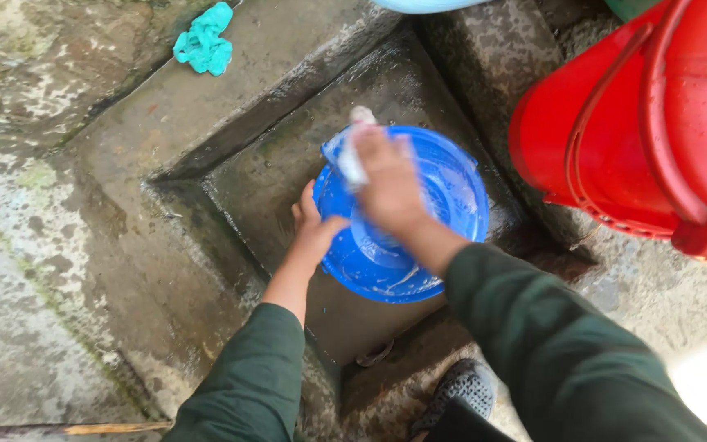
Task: Wash several plastic buckets and lids using a cloth under running water.
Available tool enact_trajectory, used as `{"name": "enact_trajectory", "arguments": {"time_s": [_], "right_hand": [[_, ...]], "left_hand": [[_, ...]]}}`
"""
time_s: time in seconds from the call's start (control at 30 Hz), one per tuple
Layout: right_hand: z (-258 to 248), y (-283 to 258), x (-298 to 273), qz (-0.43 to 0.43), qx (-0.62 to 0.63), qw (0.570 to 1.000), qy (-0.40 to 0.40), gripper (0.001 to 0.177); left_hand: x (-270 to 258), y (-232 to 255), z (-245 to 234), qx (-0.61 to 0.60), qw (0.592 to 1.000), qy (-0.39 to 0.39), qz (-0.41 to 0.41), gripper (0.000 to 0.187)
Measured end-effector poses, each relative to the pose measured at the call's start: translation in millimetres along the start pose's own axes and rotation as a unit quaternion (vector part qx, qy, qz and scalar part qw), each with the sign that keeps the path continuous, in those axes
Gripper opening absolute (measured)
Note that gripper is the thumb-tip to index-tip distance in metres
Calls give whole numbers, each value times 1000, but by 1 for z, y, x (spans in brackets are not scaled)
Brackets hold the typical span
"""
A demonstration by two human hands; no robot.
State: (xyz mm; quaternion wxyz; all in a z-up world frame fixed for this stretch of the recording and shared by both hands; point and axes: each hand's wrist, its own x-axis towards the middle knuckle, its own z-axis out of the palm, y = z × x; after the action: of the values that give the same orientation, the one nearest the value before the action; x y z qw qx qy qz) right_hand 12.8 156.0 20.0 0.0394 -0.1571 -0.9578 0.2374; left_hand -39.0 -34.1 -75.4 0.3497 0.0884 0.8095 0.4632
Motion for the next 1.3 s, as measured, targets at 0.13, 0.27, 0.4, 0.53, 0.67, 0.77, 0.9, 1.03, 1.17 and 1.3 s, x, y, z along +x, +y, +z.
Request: {"name": "enact_trajectory", "arguments": {"time_s": [0.13, 0.27, 0.4, 0.53, 0.67, 0.77, 0.9, 1.03, 1.17, 1.3], "right_hand": [[40, -34, -52, -162, -6, 987, -15, 67], [14, -22, -52, -153, -61, 985, -47, 69], [8, 7, -7, -76, -83, 993, 27, 69], [20, -17, -18, -63, -130, 989, 26, 71], [19, -23, -46, -182, -52, 981, -36, 68], [19, -30, -35, -153, -60, 985, -47, 64], [27, -52, -27, -103, -169, 976, -93, 61], [27, -49, -94, -206, -178, 960, -62, 65], [19, 2, -172, -302, -148, 935, -108, 73], [-36, 63, -181, -74, -148, 939, -301, 78]], "left_hand": [[18, -62, -7, -315, 947, -55, -18, 72], [17, -57, -4, -483, 868, -101, -56, 50], [13, -33, -6, -330, 940, -73, -34, 44], [13, -43, -6, -370, 925, -67, -58, 42], [29, -60, -2, -456, 883, -63, -97, 37], [32, -62, 7, -455, 879, -49, -135, 30], [21, -23, -14, -534, 817, -16, -220, 32], [21, -24, -11, -554, 790, -48, -259, 43], [2, 2, 0, -317, 928, 22, -193, 51], [-13, 14, 13, -40, 985, 160, -60, 55]]}}
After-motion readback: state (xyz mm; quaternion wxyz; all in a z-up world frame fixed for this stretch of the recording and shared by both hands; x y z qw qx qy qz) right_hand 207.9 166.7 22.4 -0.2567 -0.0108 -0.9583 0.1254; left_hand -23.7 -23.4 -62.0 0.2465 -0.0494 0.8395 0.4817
